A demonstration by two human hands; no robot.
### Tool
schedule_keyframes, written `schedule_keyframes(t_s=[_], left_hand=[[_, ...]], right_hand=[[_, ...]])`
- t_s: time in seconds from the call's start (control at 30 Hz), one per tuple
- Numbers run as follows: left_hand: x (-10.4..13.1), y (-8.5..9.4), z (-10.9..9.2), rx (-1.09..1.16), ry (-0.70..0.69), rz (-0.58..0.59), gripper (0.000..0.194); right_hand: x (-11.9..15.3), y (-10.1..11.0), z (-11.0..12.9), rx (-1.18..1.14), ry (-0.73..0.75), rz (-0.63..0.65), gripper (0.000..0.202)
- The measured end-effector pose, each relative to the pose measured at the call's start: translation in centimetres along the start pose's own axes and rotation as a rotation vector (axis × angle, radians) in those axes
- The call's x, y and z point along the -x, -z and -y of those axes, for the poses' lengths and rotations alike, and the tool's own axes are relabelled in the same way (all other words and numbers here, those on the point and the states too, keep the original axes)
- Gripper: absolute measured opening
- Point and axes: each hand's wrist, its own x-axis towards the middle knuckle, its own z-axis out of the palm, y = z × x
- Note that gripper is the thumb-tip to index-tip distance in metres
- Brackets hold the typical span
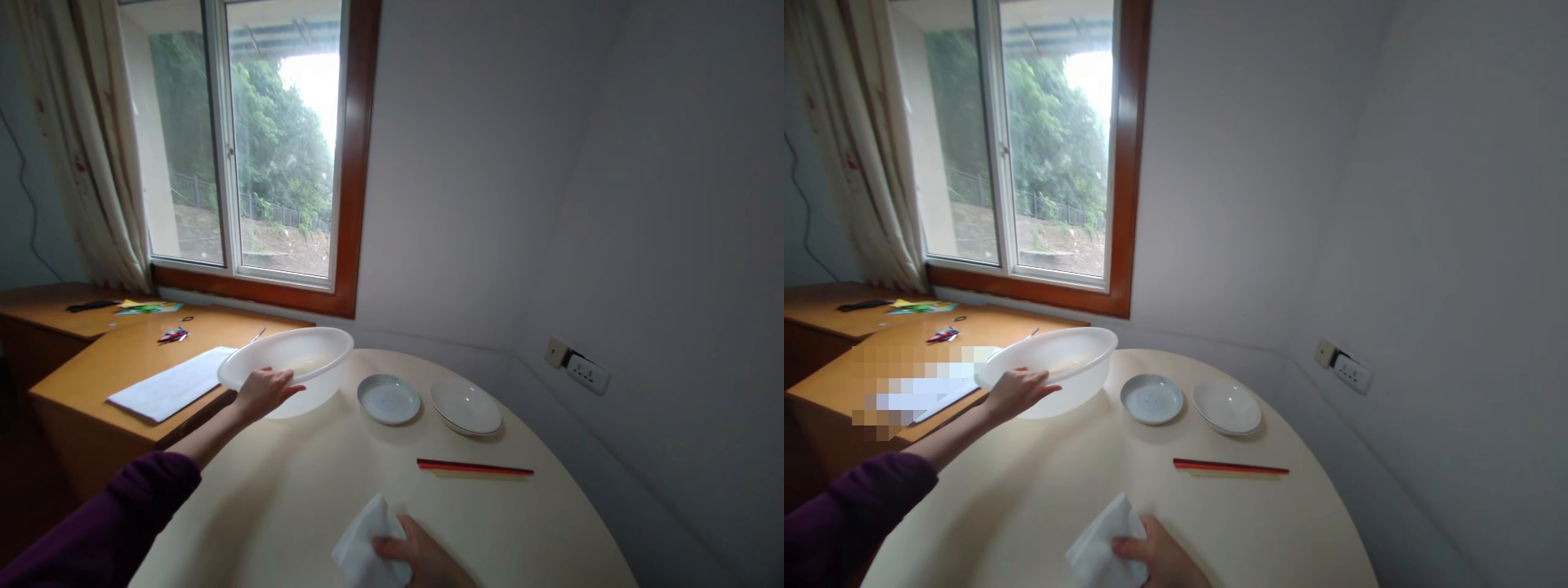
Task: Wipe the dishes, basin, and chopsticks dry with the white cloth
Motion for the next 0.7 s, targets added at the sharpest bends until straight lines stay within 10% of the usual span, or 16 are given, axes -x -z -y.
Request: schedule_keyframes(t_s=[0.2, 0.7], left_hand=[[-0.1, -0.9, 0.4, 0.253, 0.147, 0.010, 0.032], [0.5, -0.5, -0.3, -0.003, 0.130, 0.219, 0.025]], right_hand=[[-0.4, 0.8, 0.3, 0.130, -0.013, -0.012, 0.054], [-0.1, 0.8, 0.8, 0.265, -0.015, -0.121, 0.049]])
